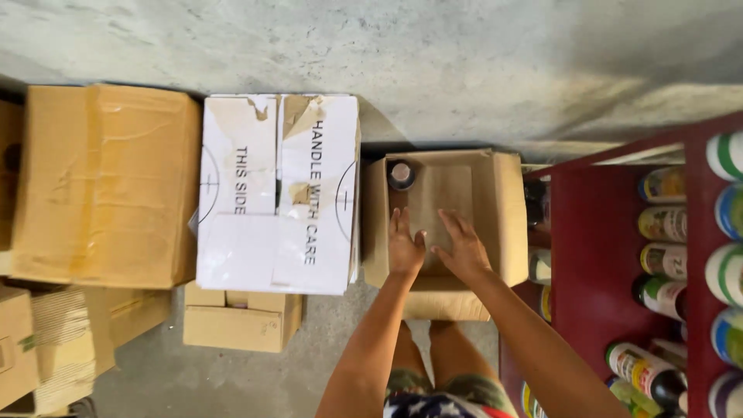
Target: The person is removing bottles from cardboard boxes and arranging them on shelves in a storage room.
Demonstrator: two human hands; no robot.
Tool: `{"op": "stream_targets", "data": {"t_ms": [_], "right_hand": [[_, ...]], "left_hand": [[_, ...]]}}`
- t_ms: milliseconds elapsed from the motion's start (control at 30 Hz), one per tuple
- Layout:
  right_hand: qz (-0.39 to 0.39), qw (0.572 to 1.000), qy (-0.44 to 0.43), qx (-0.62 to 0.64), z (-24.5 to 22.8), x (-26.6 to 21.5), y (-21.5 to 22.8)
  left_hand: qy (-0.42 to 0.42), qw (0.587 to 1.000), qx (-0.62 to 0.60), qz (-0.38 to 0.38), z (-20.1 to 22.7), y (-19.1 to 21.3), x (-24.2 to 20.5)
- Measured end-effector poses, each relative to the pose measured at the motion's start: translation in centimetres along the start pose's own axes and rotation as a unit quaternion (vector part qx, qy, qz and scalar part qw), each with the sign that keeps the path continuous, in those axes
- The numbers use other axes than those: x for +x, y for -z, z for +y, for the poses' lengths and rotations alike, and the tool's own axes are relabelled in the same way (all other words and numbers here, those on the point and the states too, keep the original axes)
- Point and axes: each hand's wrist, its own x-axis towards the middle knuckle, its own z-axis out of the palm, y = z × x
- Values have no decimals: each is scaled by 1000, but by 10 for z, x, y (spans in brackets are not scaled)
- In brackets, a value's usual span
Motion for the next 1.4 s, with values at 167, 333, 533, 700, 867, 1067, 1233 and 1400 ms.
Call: {"op": "stream_targets", "data": {"t_ms": [167, 333, 533, 700, 867, 1067, 1233, 1400], "right_hand": [[-73, 996, -42, -3, 33, 77, -35], [-92, 995, -17, -23, 74, 138, -84], [-86, 995, 6, -51, 112, 203, -145], [-143, 985, -51, -82, 123, 235, -172], [-114, 988, -21, -104, 151, 227, -189], [-78, 994, -43, -64, 143, 164, -156], [-39, 986, -141, -80, 106, 55, -88], [7, 975, -221, 23, 18, -84, 15]], "left_hand": [[17, 1000, 20, 13, -49, -46, 63], [71, 997, 21, 39, -96, -84, 118], [87, 995, -11, 55, -128, -111, 165], [110, 990, -20, 89, -139, -137, 175], [46, 995, -5, 88, -134, -137, 157], [141, 977, -156, 34, -110, -131, 94], [169, 807, -565, 23, -206, -183, -28], [479, 804, -289, -203, -118, -84, -94]]}}
